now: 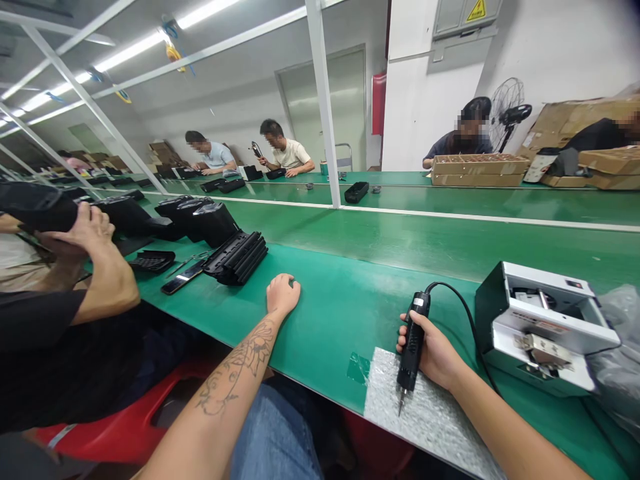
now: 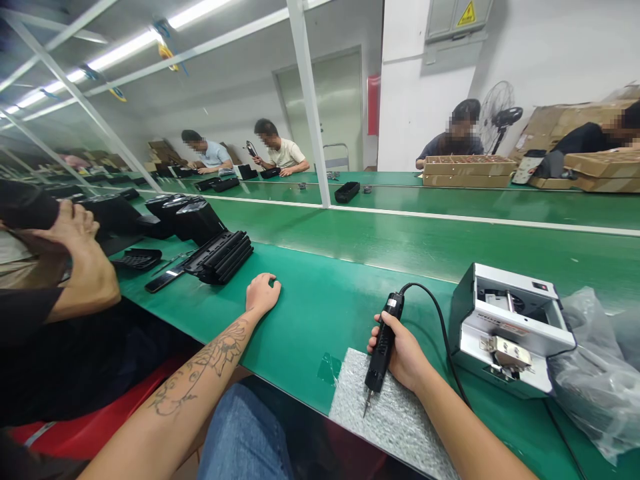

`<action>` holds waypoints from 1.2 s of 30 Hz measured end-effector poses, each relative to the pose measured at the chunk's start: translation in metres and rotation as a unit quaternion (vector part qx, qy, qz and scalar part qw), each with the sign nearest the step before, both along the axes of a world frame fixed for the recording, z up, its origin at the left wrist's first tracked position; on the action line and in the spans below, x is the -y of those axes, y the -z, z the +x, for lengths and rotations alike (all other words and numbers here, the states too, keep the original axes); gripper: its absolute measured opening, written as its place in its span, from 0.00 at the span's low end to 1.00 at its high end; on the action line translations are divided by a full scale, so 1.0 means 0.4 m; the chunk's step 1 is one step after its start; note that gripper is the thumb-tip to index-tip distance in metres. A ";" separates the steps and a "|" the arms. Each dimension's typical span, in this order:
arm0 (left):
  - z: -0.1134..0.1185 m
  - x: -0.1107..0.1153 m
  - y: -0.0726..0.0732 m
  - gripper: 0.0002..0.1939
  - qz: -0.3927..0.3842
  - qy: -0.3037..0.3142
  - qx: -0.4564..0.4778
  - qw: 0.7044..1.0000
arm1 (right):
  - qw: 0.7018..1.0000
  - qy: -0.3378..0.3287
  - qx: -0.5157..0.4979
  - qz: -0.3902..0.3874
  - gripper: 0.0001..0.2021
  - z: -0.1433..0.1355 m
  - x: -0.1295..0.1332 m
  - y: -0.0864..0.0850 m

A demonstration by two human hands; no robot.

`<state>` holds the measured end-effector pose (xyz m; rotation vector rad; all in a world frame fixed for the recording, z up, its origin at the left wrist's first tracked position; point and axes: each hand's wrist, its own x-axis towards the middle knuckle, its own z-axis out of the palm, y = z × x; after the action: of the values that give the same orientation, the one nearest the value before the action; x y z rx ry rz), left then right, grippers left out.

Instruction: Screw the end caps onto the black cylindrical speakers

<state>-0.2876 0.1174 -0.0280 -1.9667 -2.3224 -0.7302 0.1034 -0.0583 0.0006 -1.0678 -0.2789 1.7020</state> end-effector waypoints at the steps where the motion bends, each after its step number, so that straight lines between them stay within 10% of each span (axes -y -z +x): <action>1: -0.001 0.000 0.001 0.14 0.000 0.000 0.000 1.000 | 1.000 0.000 0.000 0.000 0.12 0.000 0.000 0.000; 36: -0.001 0.001 0.000 0.13 -0.005 0.000 0.003 1.000 | 1.000 -0.002 0.001 0.001 0.12 0.000 0.003 -0.002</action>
<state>-0.2881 0.1171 -0.0280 -1.9720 -2.3332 -0.7278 0.1034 -0.0594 0.0015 -1.0682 -0.2850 1.7029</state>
